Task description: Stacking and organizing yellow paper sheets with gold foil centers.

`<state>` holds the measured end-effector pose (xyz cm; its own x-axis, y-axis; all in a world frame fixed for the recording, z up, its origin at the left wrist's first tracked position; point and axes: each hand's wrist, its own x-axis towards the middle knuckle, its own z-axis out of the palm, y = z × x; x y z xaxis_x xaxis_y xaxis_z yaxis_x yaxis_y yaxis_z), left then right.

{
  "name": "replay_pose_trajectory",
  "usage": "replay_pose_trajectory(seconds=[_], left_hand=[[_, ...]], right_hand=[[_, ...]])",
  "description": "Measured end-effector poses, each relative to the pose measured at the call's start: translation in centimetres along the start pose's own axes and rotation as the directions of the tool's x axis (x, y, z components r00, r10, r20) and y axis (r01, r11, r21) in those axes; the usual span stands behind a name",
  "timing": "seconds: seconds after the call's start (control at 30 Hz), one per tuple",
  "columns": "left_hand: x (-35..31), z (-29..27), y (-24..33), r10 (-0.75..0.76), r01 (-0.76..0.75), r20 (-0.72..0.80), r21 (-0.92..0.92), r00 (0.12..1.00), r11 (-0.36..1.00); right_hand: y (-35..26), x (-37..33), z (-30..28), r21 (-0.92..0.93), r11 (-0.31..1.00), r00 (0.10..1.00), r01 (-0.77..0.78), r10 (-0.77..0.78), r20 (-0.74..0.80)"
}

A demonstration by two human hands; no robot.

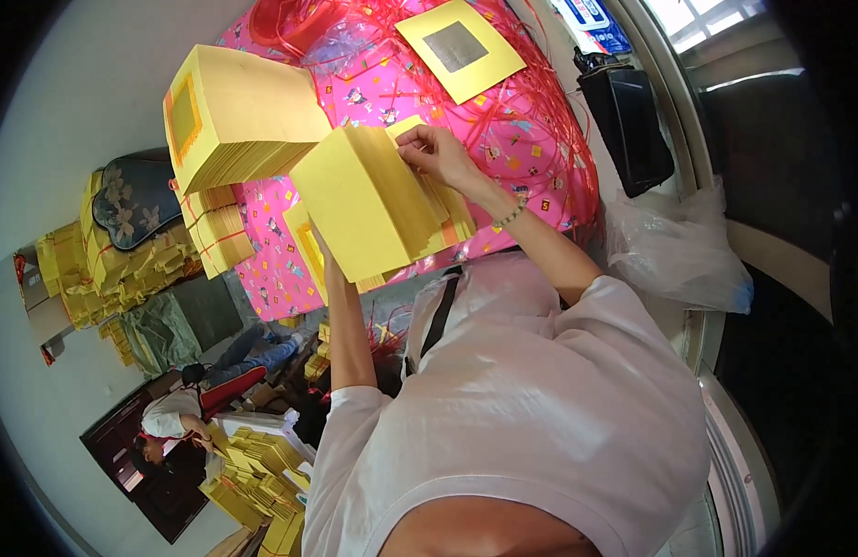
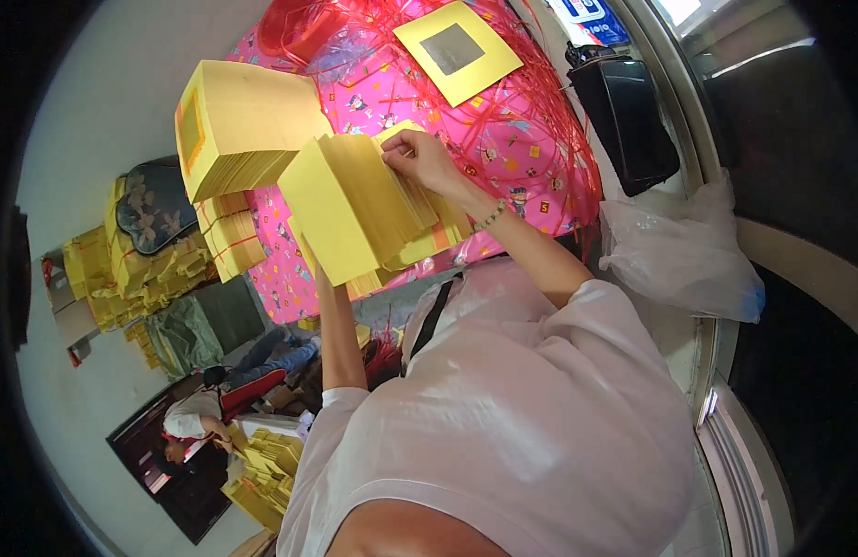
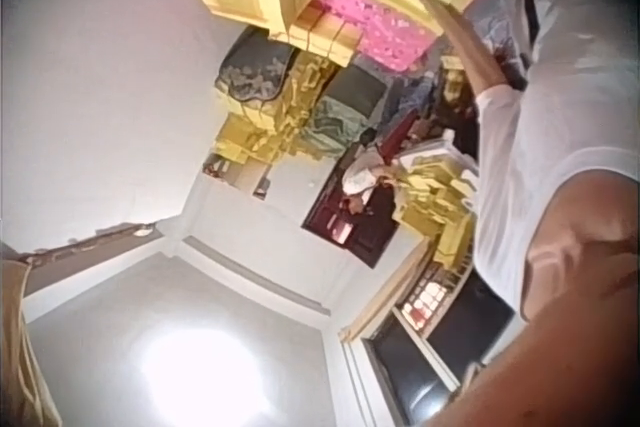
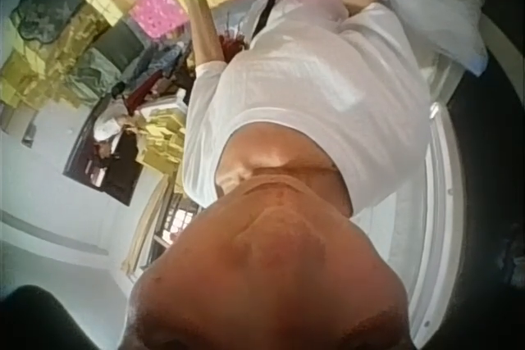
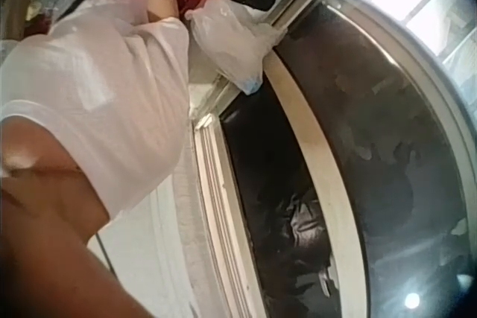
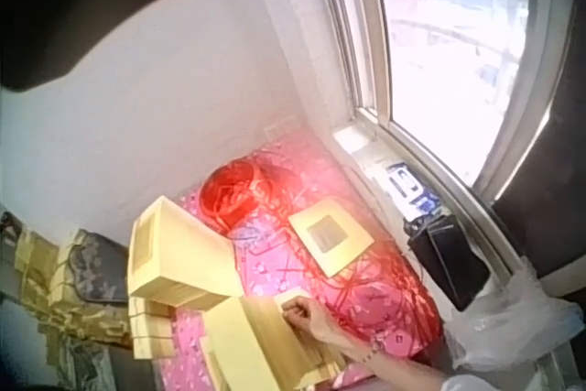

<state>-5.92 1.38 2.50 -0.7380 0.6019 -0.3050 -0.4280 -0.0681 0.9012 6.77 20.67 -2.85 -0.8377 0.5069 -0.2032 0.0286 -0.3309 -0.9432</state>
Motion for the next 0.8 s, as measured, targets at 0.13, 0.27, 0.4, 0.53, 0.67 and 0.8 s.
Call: replay_pose_trajectory(seconds=[0.13,0.27,0.4,0.53,0.67,0.8], left_hand=[[-0.4,0.4,0.9,-0.001,0.000,-0.035,-0.049,0.999,0.999],[-0.4,2.6,1.0,0.008,-0.015,-0.101,-0.062,0.995,0.998],[0.0,-1.6,-1.9,0.110,-0.098,-0.063,0.168,0.992,0.981],[-0.7,1.0,-0.8,0.037,-0.025,-0.067,0.167,0.997,0.986],[-1.0,2.1,0.8,-0.120,0.115,-0.142,-0.041,0.983,0.993],[-1.5,1.5,1.4,-0.013,0.013,-0.013,-0.026,1.000,1.000]], right_hand=[[-0.5,-0.3,0.7,-0.073,0.996,0.999,0.041,-0.042,-0.024],[-0.4,-0.6,-0.2,-0.098,0.994,0.995,0.057,-0.064,-0.071],[-0.4,-0.4,0.8,-0.157,0.984,0.995,0.078,-0.086,-0.046],[1.1,-0.3,0.0,-0.068,0.990,0.991,0.124,-0.128,-0.047],[-0.9,-2.4,0.2,-0.014,0.999,0.989,0.029,-0.031,-0.148],[-0.7,-5.2,0.1,-0.124,0.987,0.950,0.100,-0.132,-0.285]])
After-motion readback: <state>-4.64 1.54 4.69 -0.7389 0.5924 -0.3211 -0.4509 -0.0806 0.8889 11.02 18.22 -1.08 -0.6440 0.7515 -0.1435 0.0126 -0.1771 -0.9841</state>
